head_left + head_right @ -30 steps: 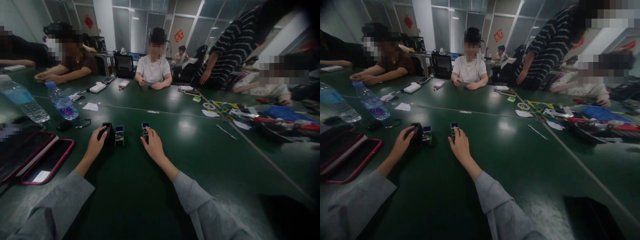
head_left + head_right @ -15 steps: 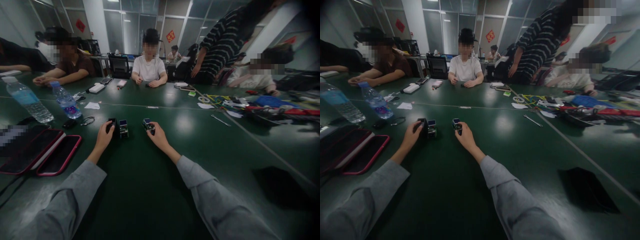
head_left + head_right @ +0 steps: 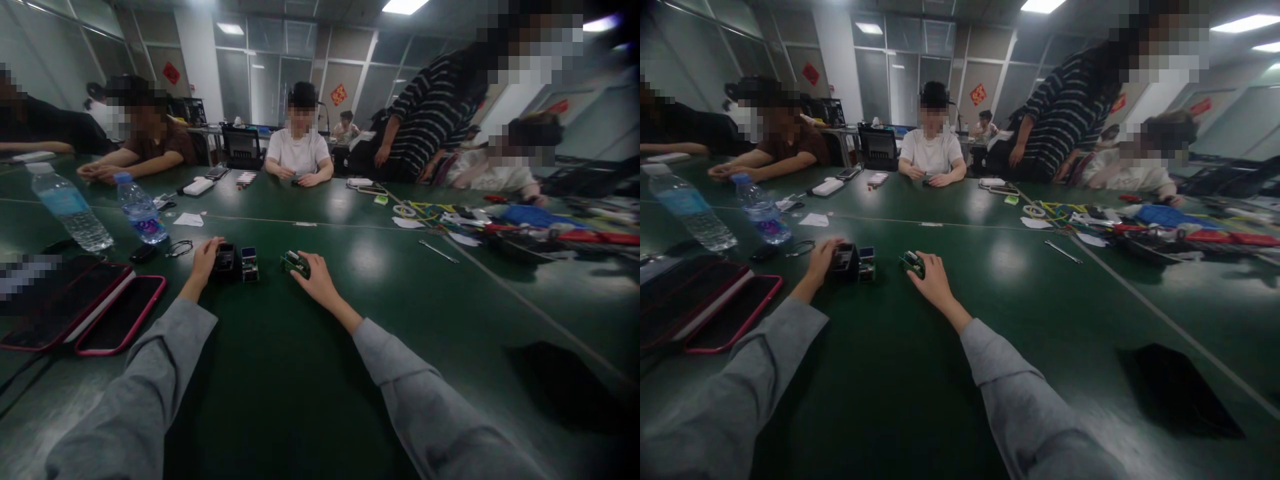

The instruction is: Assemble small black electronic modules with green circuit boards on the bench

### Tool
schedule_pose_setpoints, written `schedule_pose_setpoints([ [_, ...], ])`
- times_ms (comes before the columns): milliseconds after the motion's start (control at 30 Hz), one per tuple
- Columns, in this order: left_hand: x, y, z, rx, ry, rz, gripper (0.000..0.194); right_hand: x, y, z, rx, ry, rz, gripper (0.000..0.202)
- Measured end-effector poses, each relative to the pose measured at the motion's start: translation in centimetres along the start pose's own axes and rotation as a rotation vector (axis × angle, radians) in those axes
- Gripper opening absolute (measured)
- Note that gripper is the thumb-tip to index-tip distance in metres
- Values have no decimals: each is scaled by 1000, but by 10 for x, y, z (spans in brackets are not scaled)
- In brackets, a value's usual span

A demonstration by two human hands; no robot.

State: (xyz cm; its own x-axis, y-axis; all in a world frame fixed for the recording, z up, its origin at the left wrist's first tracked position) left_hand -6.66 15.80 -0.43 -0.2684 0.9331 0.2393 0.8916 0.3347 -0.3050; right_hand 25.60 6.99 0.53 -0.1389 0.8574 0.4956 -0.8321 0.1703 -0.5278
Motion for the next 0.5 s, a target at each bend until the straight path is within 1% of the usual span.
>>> schedule_pose_setpoints([
  [67,-2,1,-3,55,19,43,53,0,2,1,-12,-15,59,44],
  [100,-3,1,-4,68,23,57,54,0,2,1,-1,-5,65,41],
  [200,-4,2,-2,82,39,95,57,2,1,-2,34,72,24,37],
  [300,-2,3,3,87,47,129,57,4,-1,-7,9,143,-41,37],
  [400,-1,4,4,73,38,145,57,5,-1,-11,49,158,-101,42],
  [500,-3,3,1,85,65,171,54,4,0,-14,98,135,-111,51],
])
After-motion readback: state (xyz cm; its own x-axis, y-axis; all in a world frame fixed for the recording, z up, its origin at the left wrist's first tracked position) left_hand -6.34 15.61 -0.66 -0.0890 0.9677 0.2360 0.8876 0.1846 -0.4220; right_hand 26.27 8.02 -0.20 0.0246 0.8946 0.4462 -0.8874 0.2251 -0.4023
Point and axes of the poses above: each hand's wrist, its own x-axis towards the middle knuckle, its own y-axis out of the palm, z = x × y, the point moved 1 cm from there along x, towards the middle knuckle, and after that the axes turned 12 degrees about x, right-handed, at the moved point
